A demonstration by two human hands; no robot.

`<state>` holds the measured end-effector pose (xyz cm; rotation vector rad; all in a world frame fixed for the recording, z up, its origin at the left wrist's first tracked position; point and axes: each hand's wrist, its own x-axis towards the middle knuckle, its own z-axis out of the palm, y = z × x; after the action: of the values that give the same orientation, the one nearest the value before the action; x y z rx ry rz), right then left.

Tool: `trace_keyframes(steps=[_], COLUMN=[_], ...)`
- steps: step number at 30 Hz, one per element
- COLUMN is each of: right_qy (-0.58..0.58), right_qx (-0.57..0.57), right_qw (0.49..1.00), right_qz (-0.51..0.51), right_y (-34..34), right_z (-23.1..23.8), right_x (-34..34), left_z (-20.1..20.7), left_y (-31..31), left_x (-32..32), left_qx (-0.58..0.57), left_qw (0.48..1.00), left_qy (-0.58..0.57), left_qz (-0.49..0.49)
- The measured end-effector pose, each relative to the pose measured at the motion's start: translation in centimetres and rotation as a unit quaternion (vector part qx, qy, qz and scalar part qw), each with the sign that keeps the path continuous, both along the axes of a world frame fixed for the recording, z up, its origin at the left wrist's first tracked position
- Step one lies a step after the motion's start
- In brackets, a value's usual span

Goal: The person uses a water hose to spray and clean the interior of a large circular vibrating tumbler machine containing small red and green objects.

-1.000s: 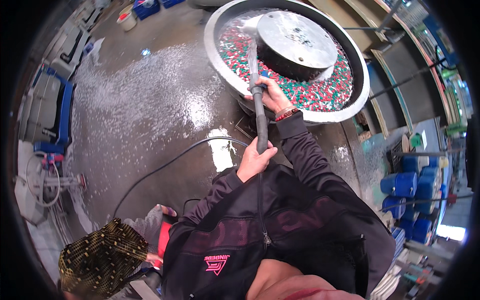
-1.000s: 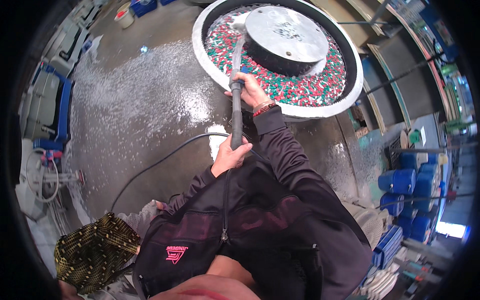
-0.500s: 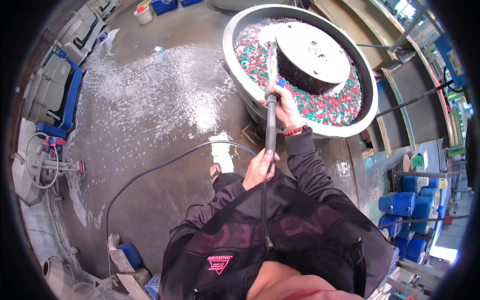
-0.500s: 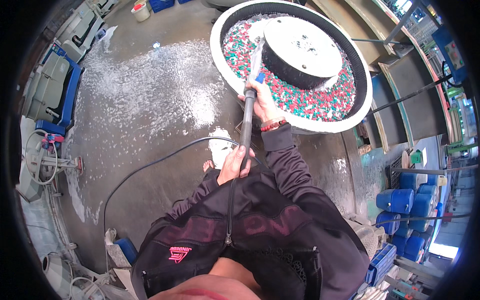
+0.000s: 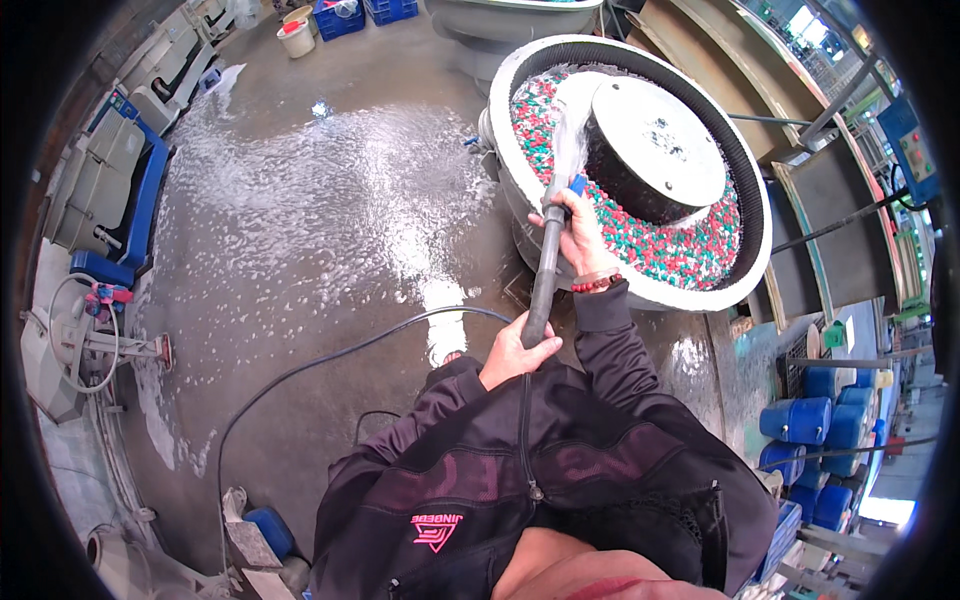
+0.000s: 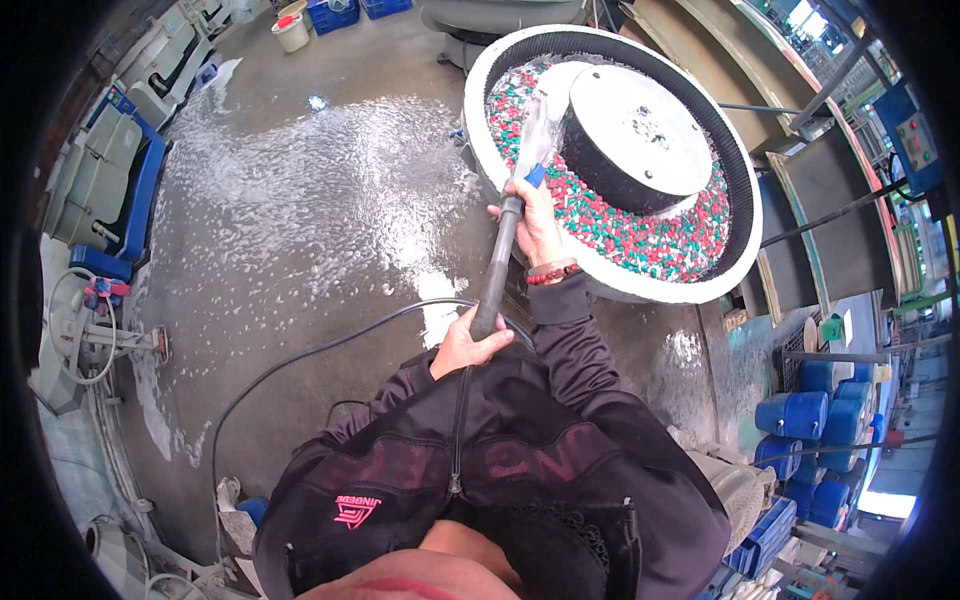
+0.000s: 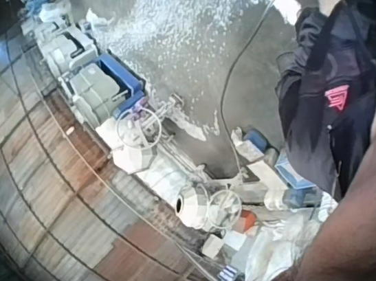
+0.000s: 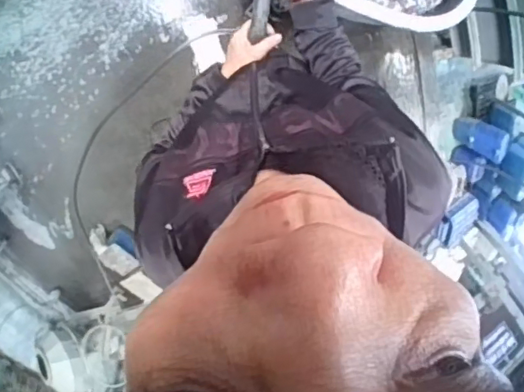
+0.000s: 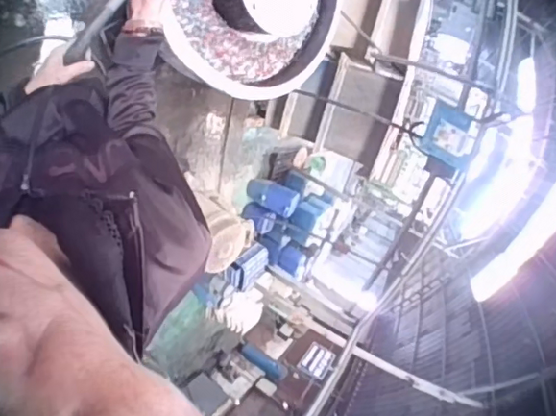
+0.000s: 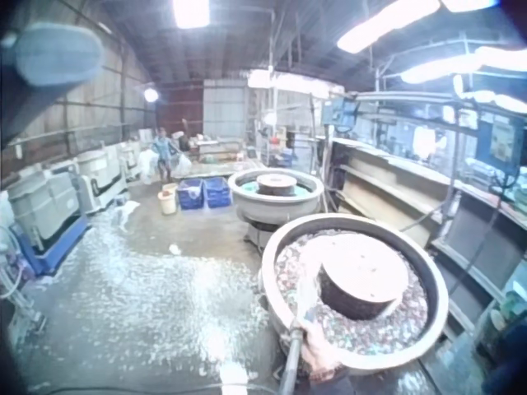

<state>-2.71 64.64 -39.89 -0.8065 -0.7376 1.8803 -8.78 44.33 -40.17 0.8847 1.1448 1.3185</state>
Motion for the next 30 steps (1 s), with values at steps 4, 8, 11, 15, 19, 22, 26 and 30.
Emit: trace_keyframes(steps=[4,8,11,15,19,22,26,30], right_qy=[-0.005,-0.010,-0.022,-0.036,-0.050,-0.060,-0.029,-0.044], right_qx=[-0.003,-0.064,-0.016,-0.005,0.013,0.014,0.025,0.018], right_qw=[1.000,0.998,0.999,0.998,0.998,0.998,0.999,0.999], right_qz=[-0.009,0.009,-0.035,-0.043,-0.028,-0.013,-0.013,-0.004], right_y=[1.7,3.1,2.6,2.7,2.6,3.0,3.5,3.6], right_z=[-1.2,-4.5,-2.1,-2.1,-0.7,-0.8,-0.8,-0.4], right_x=[-0.9,-1.3,-2.1,-2.4,-4.1,-5.5,-7.1,-7.7], left_z=[-0.2,0.7,-0.1,-0.4,-1.1,-0.2,0.7,0.7], left_y=[1.7,3.0,3.2,3.5,3.4,3.6,3.6,4.0], left_x=[-2.6,-4.5,-5.5,-6.1,-6.5,-7.5,-8.9,-9.5], left_qx=[-0.054,-0.098,-0.050,-0.048,-0.043,-0.051,-0.042,-0.048], left_qw=[0.997,0.991,0.992,0.992,0.992,0.992,0.990,0.994], left_qy=[-0.016,-0.042,-0.049,-0.030,-0.069,-0.082,-0.095,-0.065], left_qz=[-0.054,-0.084,-0.106,-0.109,-0.096,-0.085,-0.099,-0.080])
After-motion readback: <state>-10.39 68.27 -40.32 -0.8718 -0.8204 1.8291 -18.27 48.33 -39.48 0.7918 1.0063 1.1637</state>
